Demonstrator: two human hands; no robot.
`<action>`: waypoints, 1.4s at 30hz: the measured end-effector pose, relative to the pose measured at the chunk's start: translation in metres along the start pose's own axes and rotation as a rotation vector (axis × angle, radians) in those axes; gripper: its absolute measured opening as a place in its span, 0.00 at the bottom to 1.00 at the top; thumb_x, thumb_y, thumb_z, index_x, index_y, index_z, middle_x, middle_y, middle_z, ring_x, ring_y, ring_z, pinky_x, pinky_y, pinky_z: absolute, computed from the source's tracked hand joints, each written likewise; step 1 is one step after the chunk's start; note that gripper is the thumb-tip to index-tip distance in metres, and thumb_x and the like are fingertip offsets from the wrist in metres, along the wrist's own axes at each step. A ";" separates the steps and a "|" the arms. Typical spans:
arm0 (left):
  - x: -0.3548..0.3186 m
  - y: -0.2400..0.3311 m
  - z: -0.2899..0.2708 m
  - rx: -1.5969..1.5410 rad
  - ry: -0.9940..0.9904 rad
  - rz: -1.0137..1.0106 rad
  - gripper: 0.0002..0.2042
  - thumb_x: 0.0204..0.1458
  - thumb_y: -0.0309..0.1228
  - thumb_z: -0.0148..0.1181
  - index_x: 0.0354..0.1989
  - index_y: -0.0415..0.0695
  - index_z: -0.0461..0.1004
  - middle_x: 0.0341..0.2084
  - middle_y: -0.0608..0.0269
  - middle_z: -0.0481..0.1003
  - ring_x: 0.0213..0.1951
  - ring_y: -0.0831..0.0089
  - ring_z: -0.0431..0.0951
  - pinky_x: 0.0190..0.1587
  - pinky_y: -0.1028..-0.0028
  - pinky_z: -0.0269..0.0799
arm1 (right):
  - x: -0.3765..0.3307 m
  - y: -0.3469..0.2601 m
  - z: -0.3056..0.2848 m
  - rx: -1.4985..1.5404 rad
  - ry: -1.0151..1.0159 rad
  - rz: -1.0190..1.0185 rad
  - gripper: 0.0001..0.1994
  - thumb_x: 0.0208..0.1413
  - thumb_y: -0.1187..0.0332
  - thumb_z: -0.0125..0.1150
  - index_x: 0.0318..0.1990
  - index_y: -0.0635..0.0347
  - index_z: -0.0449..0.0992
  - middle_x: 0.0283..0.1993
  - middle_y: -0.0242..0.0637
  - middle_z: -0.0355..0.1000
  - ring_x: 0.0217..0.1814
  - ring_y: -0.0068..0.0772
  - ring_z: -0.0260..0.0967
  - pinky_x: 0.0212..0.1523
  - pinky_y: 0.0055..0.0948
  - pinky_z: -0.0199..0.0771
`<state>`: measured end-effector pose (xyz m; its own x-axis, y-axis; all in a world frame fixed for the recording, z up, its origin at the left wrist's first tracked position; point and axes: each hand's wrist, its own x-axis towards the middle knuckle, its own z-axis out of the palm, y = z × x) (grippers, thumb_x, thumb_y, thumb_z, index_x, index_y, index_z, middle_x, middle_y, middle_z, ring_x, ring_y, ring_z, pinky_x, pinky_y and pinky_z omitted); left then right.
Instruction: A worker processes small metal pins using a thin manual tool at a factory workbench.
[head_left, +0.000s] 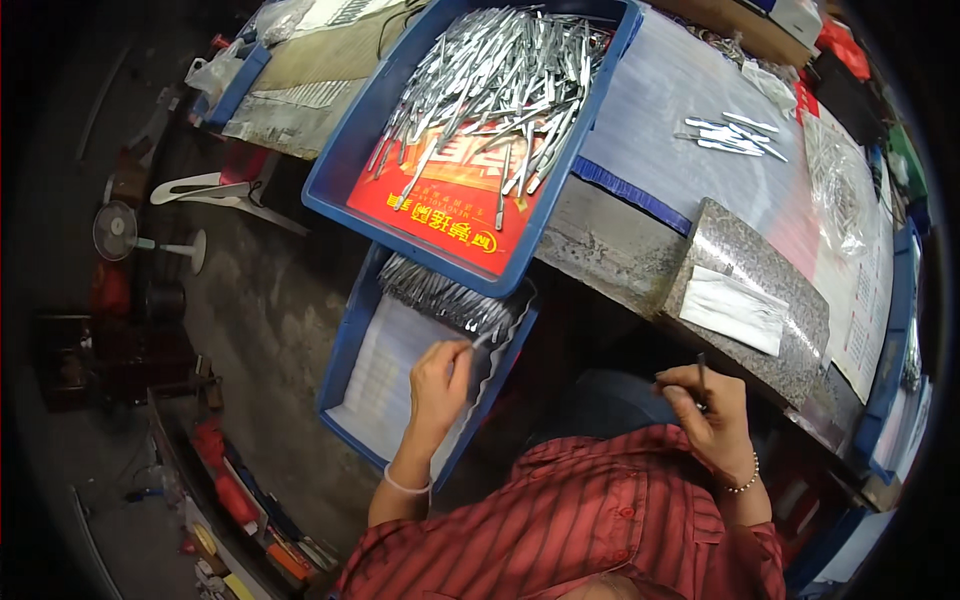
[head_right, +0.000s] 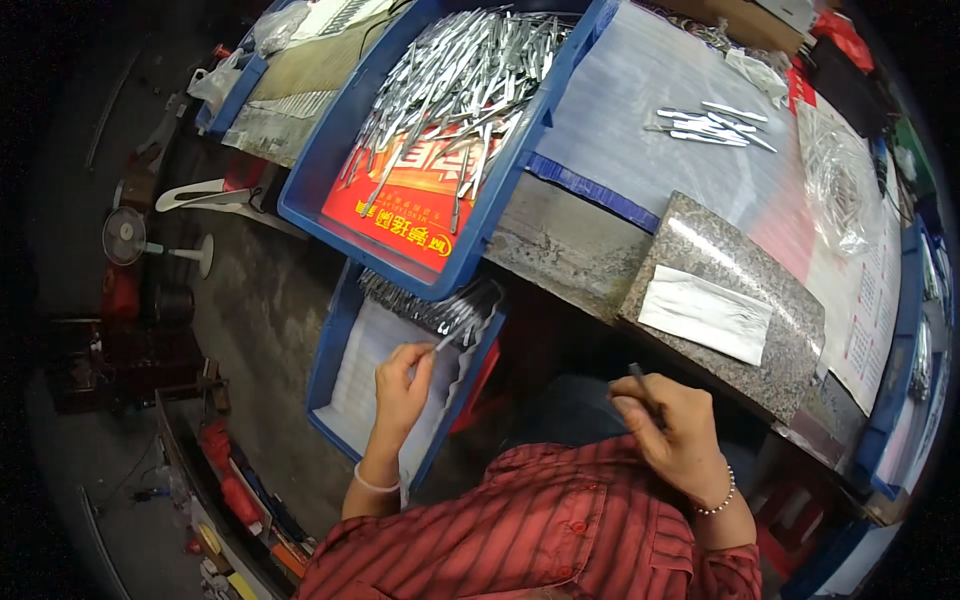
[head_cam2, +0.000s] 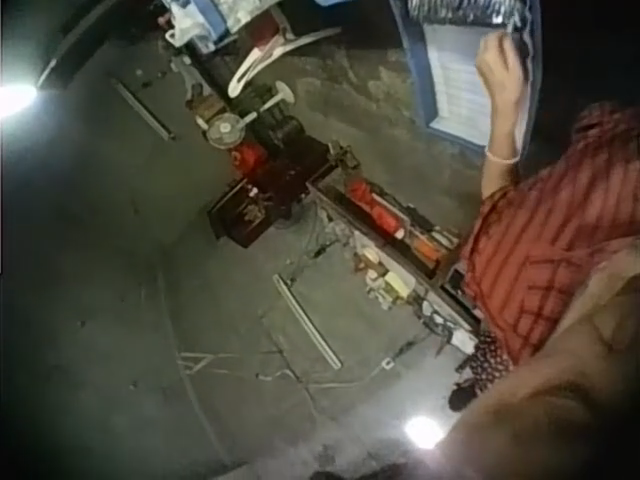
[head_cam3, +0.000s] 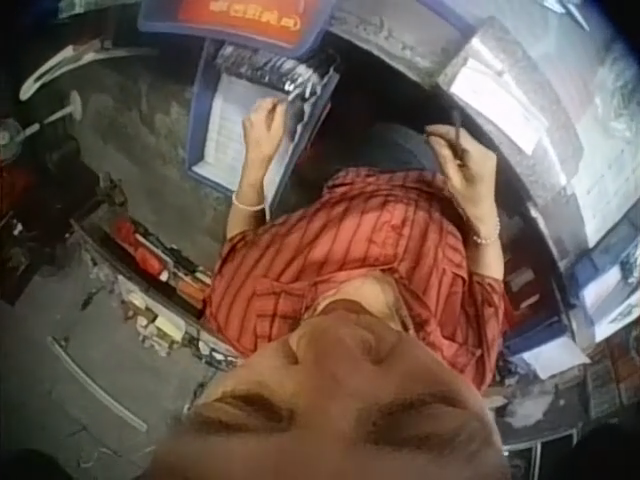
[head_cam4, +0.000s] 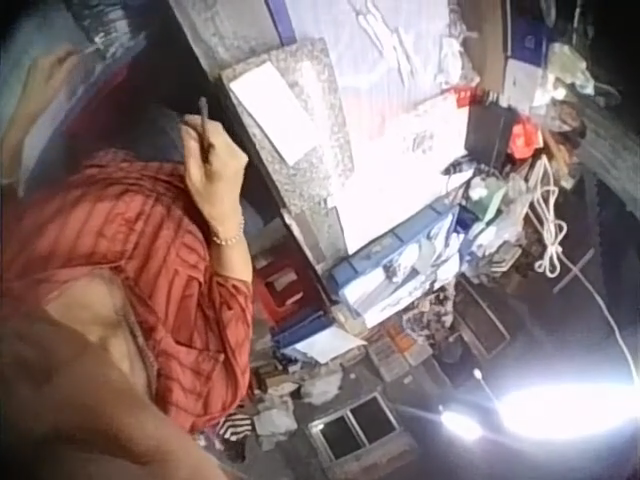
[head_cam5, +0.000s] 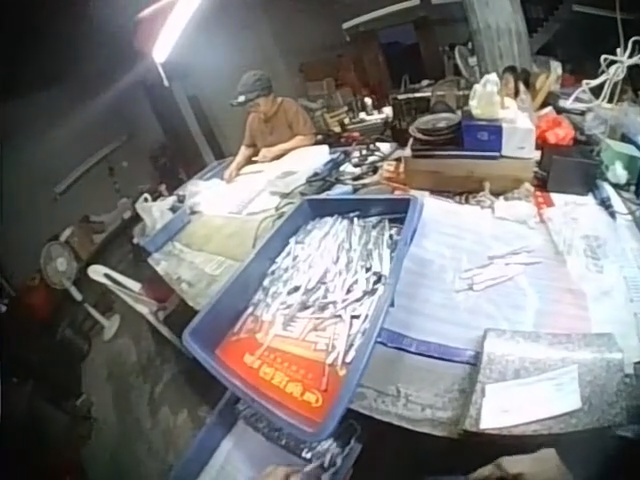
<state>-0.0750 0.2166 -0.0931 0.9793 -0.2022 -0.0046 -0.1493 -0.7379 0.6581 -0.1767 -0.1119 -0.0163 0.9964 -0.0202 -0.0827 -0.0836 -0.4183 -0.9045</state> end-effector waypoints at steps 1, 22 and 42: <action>0.006 -0.005 0.005 0.044 0.065 0.059 0.06 0.54 0.25 0.57 0.36 0.36 0.78 0.30 0.48 0.78 0.34 0.54 0.79 0.37 0.65 0.72 | 0.002 -0.002 0.006 0.024 0.016 -0.035 0.08 0.55 0.75 0.61 0.42 0.66 0.77 0.30 0.44 0.75 0.28 0.37 0.76 0.30 0.27 0.73; 0.027 0.143 0.001 -0.178 -0.135 0.472 0.09 0.47 0.18 0.63 0.38 0.39 0.78 0.30 0.53 0.76 0.34 0.58 0.77 0.37 0.66 0.72 | -0.008 0.009 -0.004 0.051 -0.046 -0.184 0.08 0.55 0.69 0.63 0.40 0.62 0.76 0.32 0.43 0.75 0.29 0.43 0.75 0.29 0.33 0.75; 0.242 0.269 0.184 0.303 -0.006 0.931 0.07 0.46 0.26 0.64 0.29 0.42 0.71 0.29 0.54 0.74 0.36 0.53 0.75 0.37 0.58 0.67 | -0.078 0.050 -0.045 0.102 0.154 -0.053 0.08 0.57 0.69 0.61 0.41 0.63 0.78 0.36 0.43 0.78 0.34 0.40 0.78 0.35 0.30 0.77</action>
<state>0.0970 -0.1491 -0.0558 0.4516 -0.7901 0.4145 -0.8917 -0.4157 0.1790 -0.2577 -0.1722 -0.0358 0.9896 -0.1421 0.0241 -0.0241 -0.3283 -0.9443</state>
